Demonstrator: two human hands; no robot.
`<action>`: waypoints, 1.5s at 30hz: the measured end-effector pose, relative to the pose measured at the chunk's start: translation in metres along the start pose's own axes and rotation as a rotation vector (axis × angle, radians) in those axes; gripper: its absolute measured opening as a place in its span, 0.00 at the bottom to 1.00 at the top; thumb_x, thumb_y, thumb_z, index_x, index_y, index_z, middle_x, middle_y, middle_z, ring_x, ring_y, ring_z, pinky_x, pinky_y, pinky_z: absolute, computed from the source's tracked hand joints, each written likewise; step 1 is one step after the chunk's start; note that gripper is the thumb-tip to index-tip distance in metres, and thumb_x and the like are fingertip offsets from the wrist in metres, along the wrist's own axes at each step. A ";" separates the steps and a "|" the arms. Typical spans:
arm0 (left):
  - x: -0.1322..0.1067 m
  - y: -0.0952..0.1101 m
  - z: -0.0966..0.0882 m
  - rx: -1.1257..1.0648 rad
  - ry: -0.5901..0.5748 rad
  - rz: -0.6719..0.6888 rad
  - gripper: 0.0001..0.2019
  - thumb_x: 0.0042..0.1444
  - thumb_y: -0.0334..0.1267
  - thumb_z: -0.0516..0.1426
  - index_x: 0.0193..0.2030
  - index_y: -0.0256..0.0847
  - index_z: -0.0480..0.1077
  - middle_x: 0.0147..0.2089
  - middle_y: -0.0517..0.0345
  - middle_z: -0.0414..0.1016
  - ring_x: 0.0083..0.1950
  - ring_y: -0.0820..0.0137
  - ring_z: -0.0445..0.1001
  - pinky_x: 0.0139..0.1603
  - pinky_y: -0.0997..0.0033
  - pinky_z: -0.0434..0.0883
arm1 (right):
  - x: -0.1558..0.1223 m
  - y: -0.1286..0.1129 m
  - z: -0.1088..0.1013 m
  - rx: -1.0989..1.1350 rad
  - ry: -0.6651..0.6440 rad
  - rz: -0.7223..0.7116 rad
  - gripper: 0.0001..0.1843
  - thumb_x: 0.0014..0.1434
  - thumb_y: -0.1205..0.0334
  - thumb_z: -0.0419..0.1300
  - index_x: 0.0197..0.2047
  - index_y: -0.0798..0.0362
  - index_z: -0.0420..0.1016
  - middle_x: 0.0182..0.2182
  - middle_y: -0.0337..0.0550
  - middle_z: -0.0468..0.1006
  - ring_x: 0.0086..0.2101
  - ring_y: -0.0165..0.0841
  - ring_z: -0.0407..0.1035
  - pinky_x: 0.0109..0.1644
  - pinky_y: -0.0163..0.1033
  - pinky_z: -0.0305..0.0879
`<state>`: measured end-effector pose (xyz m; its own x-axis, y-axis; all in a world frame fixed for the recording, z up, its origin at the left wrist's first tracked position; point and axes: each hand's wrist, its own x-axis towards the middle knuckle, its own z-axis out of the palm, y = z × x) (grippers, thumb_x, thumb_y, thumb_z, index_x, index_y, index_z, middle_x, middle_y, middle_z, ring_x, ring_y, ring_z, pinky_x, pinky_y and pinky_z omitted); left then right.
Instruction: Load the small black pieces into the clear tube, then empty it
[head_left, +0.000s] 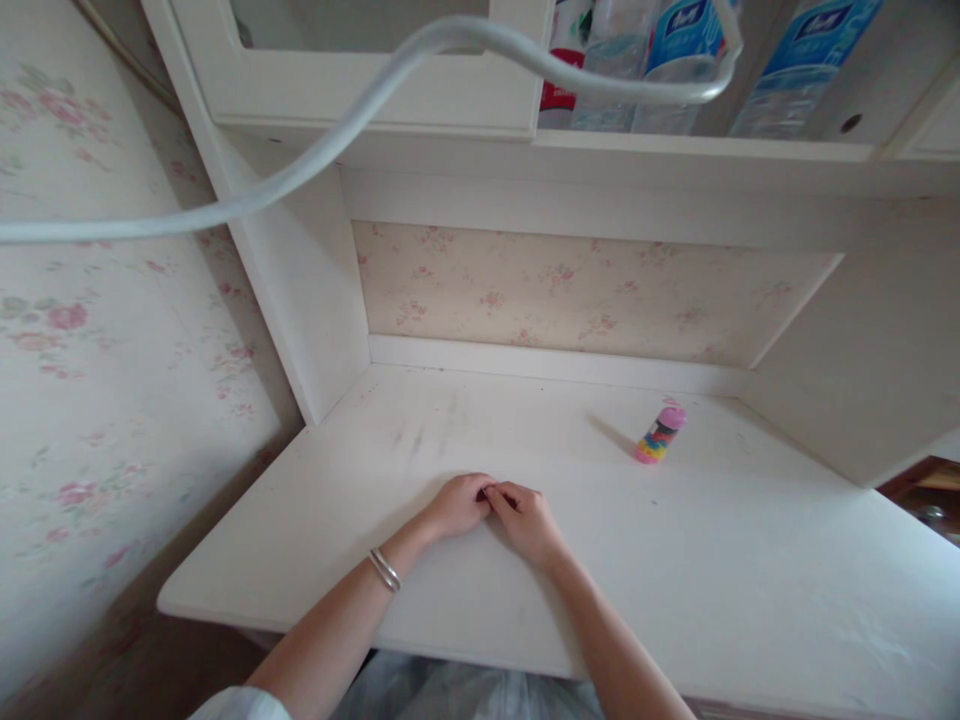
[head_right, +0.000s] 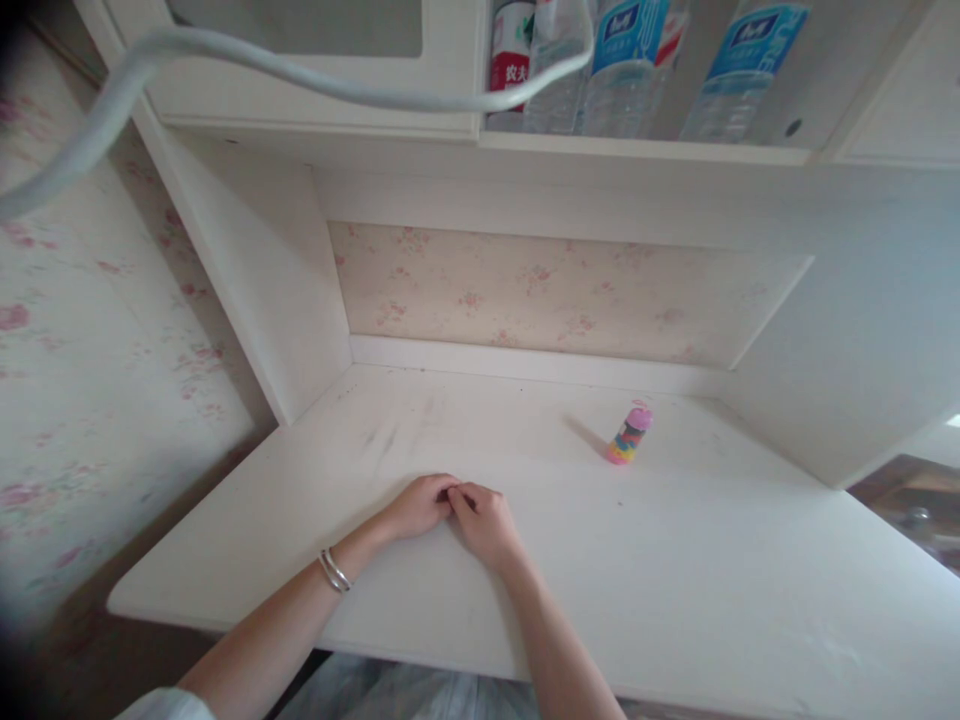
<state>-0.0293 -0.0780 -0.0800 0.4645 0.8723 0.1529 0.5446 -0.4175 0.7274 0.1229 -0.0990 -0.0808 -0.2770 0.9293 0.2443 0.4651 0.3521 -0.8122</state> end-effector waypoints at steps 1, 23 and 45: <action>0.000 0.000 0.000 0.000 0.000 -0.004 0.17 0.47 0.26 0.50 0.41 0.41 0.75 0.41 0.57 0.79 0.42 0.68 0.73 0.45 0.71 0.68 | 0.000 0.000 0.000 0.000 -0.002 -0.003 0.18 0.63 0.55 0.49 0.38 0.50 0.80 0.35 0.41 0.81 0.35 0.33 0.72 0.40 0.35 0.62; -0.003 -0.002 0.001 -0.010 0.004 -0.053 0.15 0.50 0.30 0.51 0.41 0.40 0.75 0.39 0.57 0.79 0.39 0.70 0.74 0.41 0.73 0.68 | 0.016 0.043 -0.097 -0.074 0.892 0.277 0.27 0.56 0.40 0.52 0.45 0.54 0.72 0.33 0.42 0.72 0.31 0.34 0.65 0.37 0.38 0.61; -0.005 0.019 -0.024 -0.486 0.263 -0.115 0.22 0.58 0.47 0.53 0.58 0.44 0.61 0.53 0.52 0.66 0.39 0.74 0.68 0.39 0.73 0.67 | 0.027 0.018 -0.088 0.584 -0.161 0.353 0.18 0.49 0.51 0.59 0.40 0.52 0.65 0.28 0.38 0.71 0.22 0.30 0.68 0.24 0.34 0.61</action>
<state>-0.0378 -0.0841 -0.0507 0.1977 0.9653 0.1708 0.1685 -0.2051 0.9641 0.1978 -0.0582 -0.0419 -0.3344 0.9332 -0.1318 0.0349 -0.1275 -0.9912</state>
